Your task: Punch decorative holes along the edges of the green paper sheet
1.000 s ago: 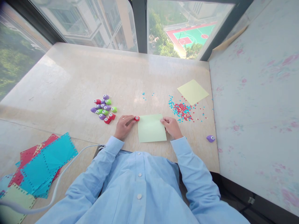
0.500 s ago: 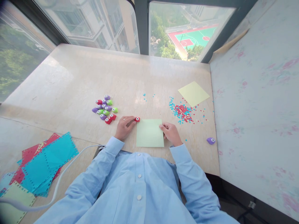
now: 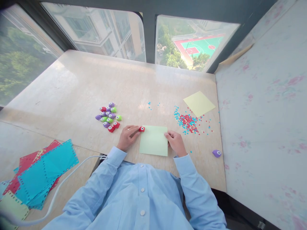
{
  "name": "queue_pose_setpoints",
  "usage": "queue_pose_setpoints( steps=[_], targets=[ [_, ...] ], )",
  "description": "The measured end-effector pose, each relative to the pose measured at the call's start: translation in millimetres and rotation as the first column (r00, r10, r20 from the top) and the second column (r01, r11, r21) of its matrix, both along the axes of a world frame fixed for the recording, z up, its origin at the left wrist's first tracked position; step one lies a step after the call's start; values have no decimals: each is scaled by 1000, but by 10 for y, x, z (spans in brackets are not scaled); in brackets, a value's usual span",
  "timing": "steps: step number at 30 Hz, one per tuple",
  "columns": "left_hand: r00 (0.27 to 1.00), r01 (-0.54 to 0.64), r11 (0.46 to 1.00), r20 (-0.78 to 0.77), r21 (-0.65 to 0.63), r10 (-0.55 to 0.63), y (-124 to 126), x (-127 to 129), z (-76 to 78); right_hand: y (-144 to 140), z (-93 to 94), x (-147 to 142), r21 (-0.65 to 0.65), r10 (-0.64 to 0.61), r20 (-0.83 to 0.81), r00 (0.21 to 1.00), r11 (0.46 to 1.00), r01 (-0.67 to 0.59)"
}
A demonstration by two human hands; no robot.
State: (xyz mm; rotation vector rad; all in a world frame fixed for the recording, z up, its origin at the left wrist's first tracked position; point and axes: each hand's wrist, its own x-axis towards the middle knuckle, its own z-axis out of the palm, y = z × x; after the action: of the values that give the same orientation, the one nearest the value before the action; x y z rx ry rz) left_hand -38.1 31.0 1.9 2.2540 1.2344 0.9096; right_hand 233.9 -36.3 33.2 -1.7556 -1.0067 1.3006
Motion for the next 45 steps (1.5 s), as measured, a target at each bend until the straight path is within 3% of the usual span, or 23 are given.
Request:
queue_pose_setpoints(
  steps=[17,26,45],
  targets=[
    [999,-20,998,-45,61,23,28,56,89,-64,81,-24,-61,-15,0,1000,998,15],
    [998,-32,999,-46,29,33,45,64,118,-112,53,-5,-69,-20,10,1000,997,21],
    [998,-35,999,-54,3,35,50,81,142,-178,-60,-83,16,-69,131,989,998,68]
  ],
)
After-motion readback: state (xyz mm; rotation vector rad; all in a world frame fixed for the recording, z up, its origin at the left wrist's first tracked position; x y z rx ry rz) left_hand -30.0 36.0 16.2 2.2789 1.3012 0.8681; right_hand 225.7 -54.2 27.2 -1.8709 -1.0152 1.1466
